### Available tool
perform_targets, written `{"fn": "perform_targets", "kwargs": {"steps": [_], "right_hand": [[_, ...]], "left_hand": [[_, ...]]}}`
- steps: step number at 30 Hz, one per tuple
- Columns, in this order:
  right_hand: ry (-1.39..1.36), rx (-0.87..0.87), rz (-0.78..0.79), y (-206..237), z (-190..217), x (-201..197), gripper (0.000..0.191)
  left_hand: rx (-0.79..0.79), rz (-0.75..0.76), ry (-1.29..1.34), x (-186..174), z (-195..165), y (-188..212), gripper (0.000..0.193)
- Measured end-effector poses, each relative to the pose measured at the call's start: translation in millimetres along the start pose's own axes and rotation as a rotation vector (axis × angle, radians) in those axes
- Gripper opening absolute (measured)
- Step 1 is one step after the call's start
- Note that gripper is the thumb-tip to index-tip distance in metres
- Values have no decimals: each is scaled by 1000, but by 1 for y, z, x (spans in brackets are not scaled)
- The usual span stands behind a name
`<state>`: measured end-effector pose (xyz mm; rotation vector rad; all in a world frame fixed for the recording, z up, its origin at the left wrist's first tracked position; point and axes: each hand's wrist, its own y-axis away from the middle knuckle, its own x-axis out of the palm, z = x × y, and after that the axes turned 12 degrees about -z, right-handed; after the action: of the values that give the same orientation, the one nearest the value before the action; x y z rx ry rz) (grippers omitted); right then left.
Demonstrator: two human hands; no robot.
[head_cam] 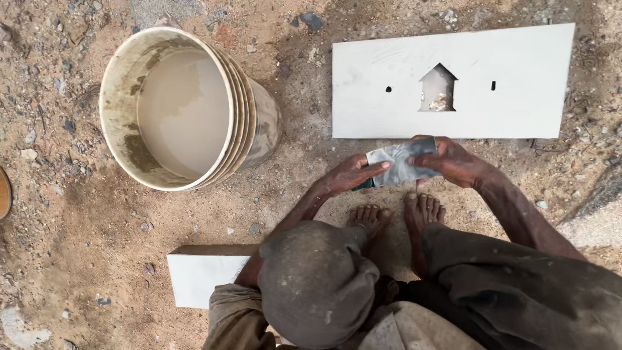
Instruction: The person smooths the surface of a white ceramic tile using a sanding block and a sponge. They repeatedly dip the sponge into a bucket of water and wipe the tile, focusing on the edges and a central cutout.
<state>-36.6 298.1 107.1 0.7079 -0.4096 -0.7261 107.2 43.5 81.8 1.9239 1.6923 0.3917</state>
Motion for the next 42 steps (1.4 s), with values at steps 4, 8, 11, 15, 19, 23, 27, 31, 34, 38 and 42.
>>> {"fn": "perform_targets", "kwargs": {"steps": [4, 8, 11, 15, 19, 23, 27, 31, 34, 38, 42], "right_hand": [[-446, 150, 330, 3, -10, -3, 64], [-421, 38, 232, 12, -1, -22, 76], [-501, -291, -105, 16, 18, -68, 81], [4, -456, -721, 10, 34, -136, 69], [830, -737, -931, -33, 34, -174, 66], [1164, -90, -947, -75, 33, -181, 81], [1276, -232, -810, -123, 26, -95, 88], [1316, -478, -485, -160, 56, -32, 85], [1291, -348, -670, -114, 53, -86, 85], [1128, 62, -926, -73, 73, -119, 100], [1236, -236, -705, -133, 72, -21, 96]], "left_hand": [[-6, 116, 82, -14, -12, 3, 65], [66, 12, -163, -36, -23, 4, 64], [-158, -300, -164, -62, -18, 20, 63], [-280, -558, -403, -81, 5, 43, 71], [-164, -597, -426, -69, 29, 42, 78], [-197, -531, -327, -47, 33, 41, 80], [-249, -449, -300, -41, 22, 42, 85], [-256, -325, -386, -57, 15, 40, 88], [-103, -268, -482, -65, 18, 34, 84], [-149, -313, -323, -50, 23, 28, 85], [-111, -343, -278, -44, 21, 27, 86]]}}
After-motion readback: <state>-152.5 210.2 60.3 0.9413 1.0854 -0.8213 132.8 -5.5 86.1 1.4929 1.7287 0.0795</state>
